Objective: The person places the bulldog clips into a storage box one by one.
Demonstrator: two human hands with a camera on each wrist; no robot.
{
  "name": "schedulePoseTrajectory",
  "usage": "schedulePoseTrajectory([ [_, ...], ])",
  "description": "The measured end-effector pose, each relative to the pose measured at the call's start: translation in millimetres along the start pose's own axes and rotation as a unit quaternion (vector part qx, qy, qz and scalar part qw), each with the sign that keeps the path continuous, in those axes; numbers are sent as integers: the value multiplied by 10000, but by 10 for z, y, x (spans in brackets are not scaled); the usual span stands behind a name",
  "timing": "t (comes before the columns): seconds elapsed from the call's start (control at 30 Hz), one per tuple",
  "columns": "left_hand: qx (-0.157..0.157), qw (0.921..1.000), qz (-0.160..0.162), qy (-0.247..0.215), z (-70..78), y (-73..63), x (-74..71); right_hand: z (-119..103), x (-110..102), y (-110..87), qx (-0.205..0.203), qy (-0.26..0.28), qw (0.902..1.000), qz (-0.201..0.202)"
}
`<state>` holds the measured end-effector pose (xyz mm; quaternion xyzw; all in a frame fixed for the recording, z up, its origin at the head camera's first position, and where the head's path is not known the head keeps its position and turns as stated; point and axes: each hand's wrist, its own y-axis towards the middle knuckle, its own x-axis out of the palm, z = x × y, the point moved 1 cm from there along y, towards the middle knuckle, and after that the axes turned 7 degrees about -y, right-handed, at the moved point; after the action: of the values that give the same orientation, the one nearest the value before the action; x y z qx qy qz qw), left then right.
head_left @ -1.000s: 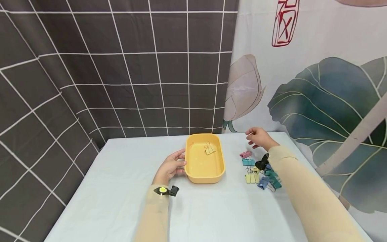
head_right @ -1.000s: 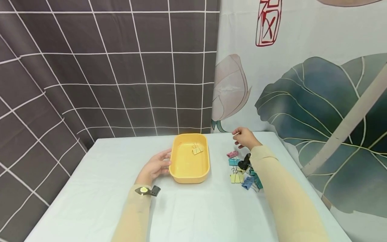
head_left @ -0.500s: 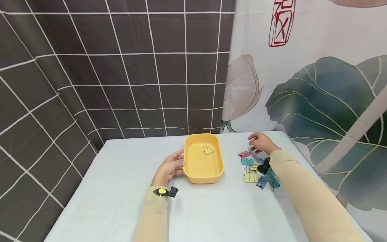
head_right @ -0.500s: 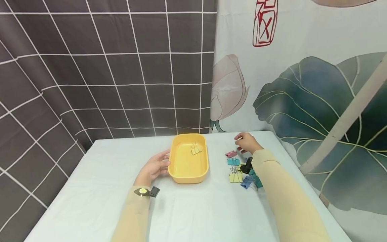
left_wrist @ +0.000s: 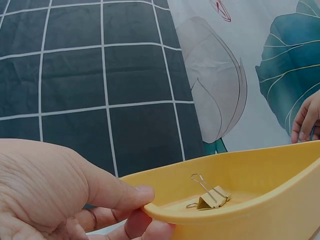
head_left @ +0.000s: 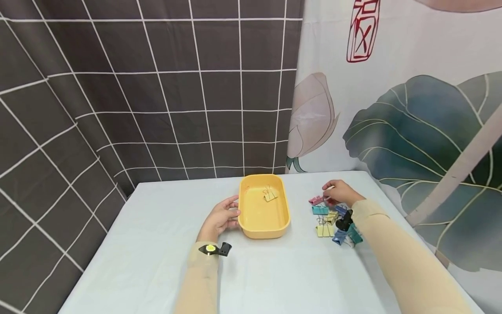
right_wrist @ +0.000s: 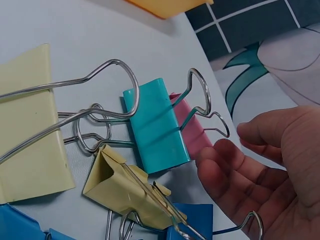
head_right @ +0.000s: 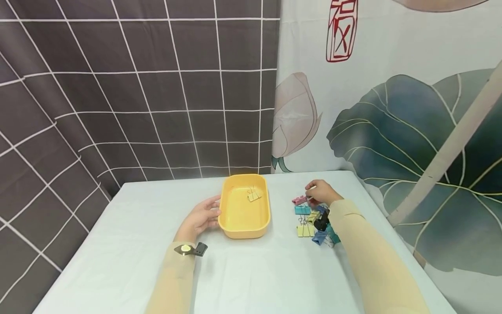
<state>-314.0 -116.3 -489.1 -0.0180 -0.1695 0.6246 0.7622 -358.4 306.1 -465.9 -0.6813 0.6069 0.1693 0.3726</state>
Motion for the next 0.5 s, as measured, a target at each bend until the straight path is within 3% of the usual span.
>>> schedulePoseTrajectory([
  [0.5,-30,10000,16,-19,12,-9,6,15,35,-37,35,-166,9998,-51],
])
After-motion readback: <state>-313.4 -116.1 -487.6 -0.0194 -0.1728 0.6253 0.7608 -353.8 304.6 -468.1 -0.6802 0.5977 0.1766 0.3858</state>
